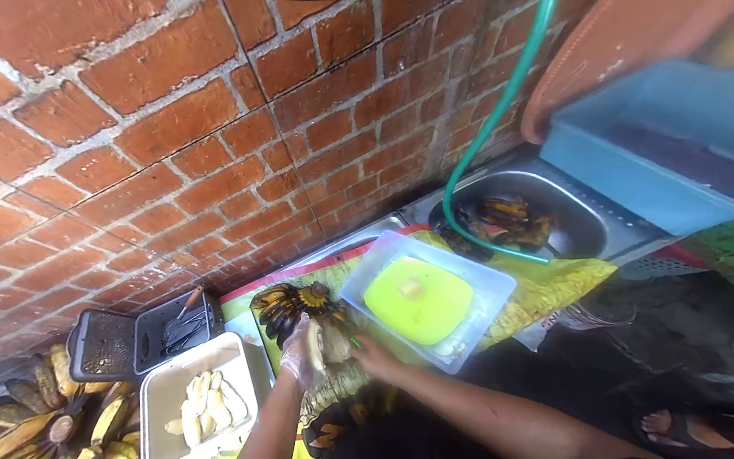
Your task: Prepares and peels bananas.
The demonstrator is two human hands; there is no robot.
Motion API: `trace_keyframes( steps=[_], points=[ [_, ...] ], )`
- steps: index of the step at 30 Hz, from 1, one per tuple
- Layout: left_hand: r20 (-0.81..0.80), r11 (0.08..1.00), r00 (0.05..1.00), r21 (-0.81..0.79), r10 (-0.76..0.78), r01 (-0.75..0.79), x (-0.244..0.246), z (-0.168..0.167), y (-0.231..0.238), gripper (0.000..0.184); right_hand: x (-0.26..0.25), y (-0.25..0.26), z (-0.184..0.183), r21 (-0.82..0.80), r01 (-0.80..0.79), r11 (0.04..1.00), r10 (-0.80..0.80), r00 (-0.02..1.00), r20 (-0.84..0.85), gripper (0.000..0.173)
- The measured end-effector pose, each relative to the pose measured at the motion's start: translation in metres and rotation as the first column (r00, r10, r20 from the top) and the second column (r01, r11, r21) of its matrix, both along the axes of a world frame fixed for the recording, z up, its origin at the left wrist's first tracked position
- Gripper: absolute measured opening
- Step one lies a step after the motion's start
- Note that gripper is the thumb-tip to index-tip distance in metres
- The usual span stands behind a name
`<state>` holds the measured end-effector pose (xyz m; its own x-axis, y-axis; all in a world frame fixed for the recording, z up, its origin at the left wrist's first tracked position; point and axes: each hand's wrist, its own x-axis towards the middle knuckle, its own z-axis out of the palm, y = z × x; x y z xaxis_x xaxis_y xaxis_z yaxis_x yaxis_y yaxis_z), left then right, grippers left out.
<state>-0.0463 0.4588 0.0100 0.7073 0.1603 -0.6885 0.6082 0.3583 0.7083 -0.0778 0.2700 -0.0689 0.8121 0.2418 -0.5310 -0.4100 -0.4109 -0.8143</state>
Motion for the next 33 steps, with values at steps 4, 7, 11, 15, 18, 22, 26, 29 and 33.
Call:
trace_keyframes(
  steps=[4, 7, 11, 15, 18, 22, 26, 29, 33],
  points=[
    [0.126, 0.963, 0.978, -0.237, 0.165, -0.131, -0.02, 0.046, 0.03, 0.041, -0.014, -0.003, 0.032, -0.109, 0.031, 0.994, -0.024, 0.998, 0.064, 0.057],
    [0.181, 0.892, 0.93, -0.388, 0.321, -0.233, -0.034, 0.069, 0.047, 0.041, -0.014, 0.018, 0.064, -0.051, 0.031, 0.998, -0.024, 0.991, 0.135, 0.056],
    [0.223, 0.841, 0.868, -0.439, 0.443, -0.317, -0.05, 0.087, 0.072, 0.036, -0.014, 0.085, 0.114, 0.301, -0.06, 0.952, 0.036, 0.996, 0.085, 0.044],
    [0.397, 0.876, 0.872, 0.259, 0.288, -0.407, -0.068, 0.084, 0.11, 0.036, -0.021, 0.155, 0.161, 0.412, -0.12, 0.903, 0.148, 0.988, -0.037, 0.044],
    [0.249, 0.697, 0.953, 0.653, 0.172, -0.296, -0.084, 0.095, 0.147, 0.04, -0.028, 0.196, 0.182, 0.323, -0.279, 0.905, 0.229, 0.956, 0.184, 0.041],
    [0.246, 0.832, 0.855, 0.22, 0.457, -0.509, -0.102, 0.097, 0.194, 0.052, -0.043, 0.237, 0.198, 0.171, -0.486, 0.857, 0.388, 0.827, 0.407, 0.048],
    [0.158, 0.787, 0.794, -0.341, 0.587, -0.514, -0.122, 0.084, 0.244, 0.055, -0.054, 0.261, 0.197, 0.125, -0.526, 0.841, 0.409, 0.77, 0.49, 0.044],
    [0.122, 0.661, 0.72, -0.523, 0.683, -0.538, -0.129, 0.083, 0.263, 0.044, -0.064, 0.272, 0.188, 0.113, -0.507, 0.855, 0.375, 0.753, 0.541, 0.033],
    [0.117, 0.544, 0.652, -0.671, 0.749, -0.504, -0.132, 0.088, 0.28, 0.039, -0.082, 0.285, 0.177, 0.185, -0.545, 0.818, 0.379, 0.752, 0.539, 0.032]
  ],
)
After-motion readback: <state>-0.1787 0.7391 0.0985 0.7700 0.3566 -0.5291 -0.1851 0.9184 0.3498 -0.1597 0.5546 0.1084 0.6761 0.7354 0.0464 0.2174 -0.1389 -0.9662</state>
